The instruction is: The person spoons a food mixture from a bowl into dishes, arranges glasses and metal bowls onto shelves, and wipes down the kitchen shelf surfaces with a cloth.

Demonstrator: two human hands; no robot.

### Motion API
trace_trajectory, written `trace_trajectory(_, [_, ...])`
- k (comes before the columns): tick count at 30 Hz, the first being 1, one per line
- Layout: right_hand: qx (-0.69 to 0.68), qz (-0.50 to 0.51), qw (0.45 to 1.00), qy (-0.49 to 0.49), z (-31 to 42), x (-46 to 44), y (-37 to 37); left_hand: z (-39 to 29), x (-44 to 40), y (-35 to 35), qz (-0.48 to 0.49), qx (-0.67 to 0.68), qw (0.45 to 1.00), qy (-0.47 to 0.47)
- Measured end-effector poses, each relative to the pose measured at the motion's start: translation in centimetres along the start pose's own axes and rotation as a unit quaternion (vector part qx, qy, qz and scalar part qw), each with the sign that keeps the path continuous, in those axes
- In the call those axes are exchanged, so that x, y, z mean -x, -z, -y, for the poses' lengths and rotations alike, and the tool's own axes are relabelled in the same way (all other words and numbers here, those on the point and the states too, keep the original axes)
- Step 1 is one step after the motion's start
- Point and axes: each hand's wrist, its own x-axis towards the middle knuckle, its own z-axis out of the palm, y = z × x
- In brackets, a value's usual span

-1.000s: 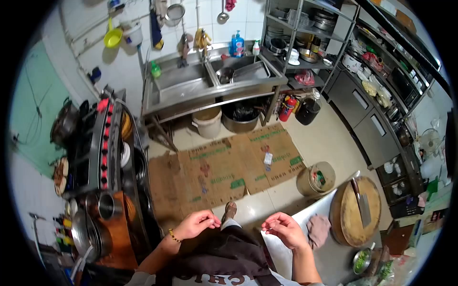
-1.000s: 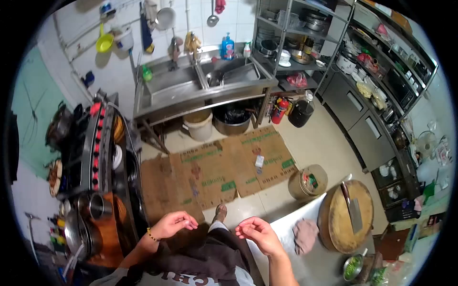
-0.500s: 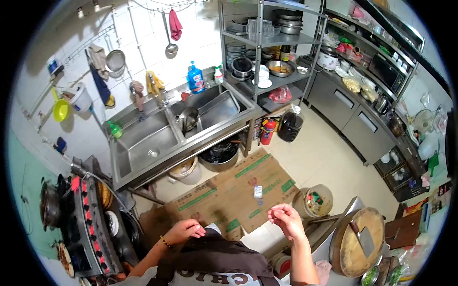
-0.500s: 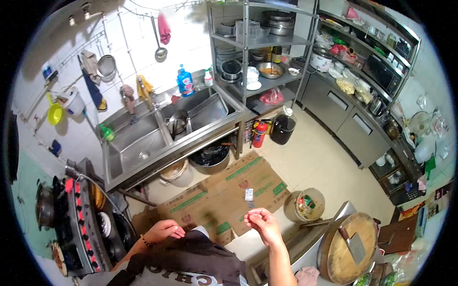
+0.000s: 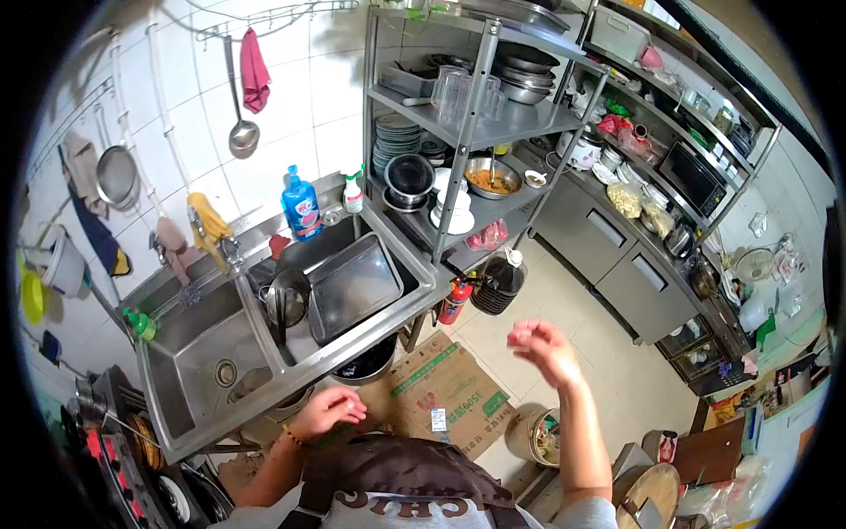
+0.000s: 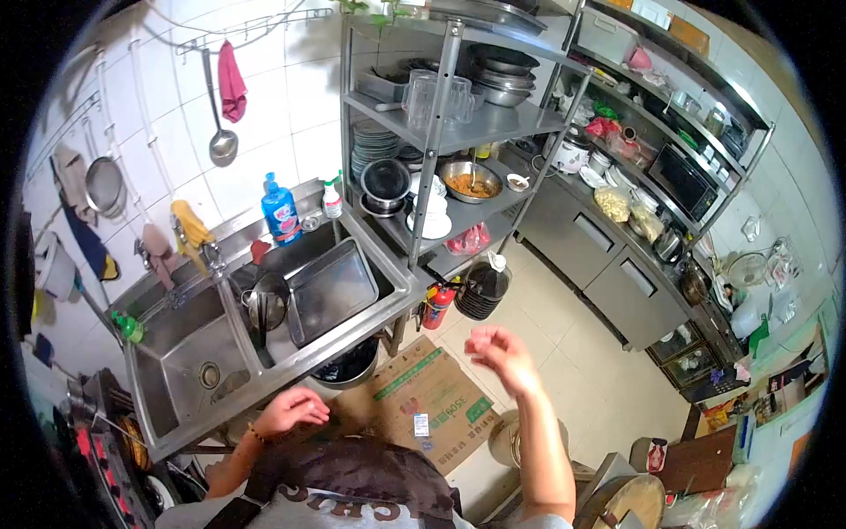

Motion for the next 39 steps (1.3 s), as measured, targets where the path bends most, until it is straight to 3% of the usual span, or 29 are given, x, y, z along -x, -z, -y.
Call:
trace_trajectory(5, [0.039,0.022,0.993,0.111,6.2,-13.4,3.1,-8.7,-9.7,1.0,-0.014,-0.037,0.996,-0.080])
trace_trajectory(7, [0.076,-0.010,0.985,0.153,9.6,-18.8,3.6,-11.9,-13.7,0.8,-0.011,-0.037,0.983,-0.178])
trace_trajectory(12, [0.239,-0.127,0.889,0.369,15.7,-37.8,6.7,-19.2,-23.7,-0.9,-0.094,-0.084,0.928,-0.349])
trace_trajectory(16, [0.245,-0.104,0.873,0.409,19.6,-46.9,5.2,-25.2,-31.8,-1.2,-0.223,-0.130,0.865,-0.430])
trace_trajectory(21, [0.251,0.026,0.886,0.389,21.3,-50.4,4.7,-33.1,-42.3,1.8,-0.295,-0.168,0.844,-0.415])
trace_trajectory(24, [0.159,0.061,0.906,0.387,20.8,-52.5,6.0,-36.1,-46.5,3.0,-0.280,-0.137,0.884,-0.349])
trace_trajectory(27, [0.051,0.097,0.929,0.354,21.4,-53.4,8.3,-37.2,-48.0,4.4,-0.265,-0.188,0.903,-0.279])
trace_trajectory(28, [0.004,0.124,0.928,0.351,21.7,-53.8,9.1,-36.8,-49.0,5.5,-0.262,-0.141,0.898,-0.323])
trace_trajectory(29, [0.034,0.120,0.935,0.333,22.2,-53.8,10.0,-36.7,-49.5,6.7,-0.231,-0.170,0.900,-0.329])
trace_trajectory(31, [-0.035,0.165,0.939,0.301,22.6,-54.4,10.8,-37.2,-49.5,6.3,-0.240,-0.177,0.905,-0.302])
trace_trajectory(32, [-0.035,0.164,0.939,0.299,22.6,-54.7,10.8,-37.2,-49.7,6.0,-0.239,-0.177,0.906,-0.300])
trace_trajectory(34, [-0.040,0.194,0.935,0.294,23.0,-55.4,10.4,-37.5,-50.5,4.8,-0.330,-0.229,0.877,-0.265])
trace_trajectory(37, [-0.039,0.246,0.932,0.264,24.1,-54.5,7.9,-37.7,-51.2,4.2,-0.322,-0.204,0.871,-0.309])
trace_trajectory(39, [-0.002,0.305,0.917,0.258,23.8,-55.6,6.5,-38.5,-50.8,3.3,-0.337,-0.252,0.865,-0.274])
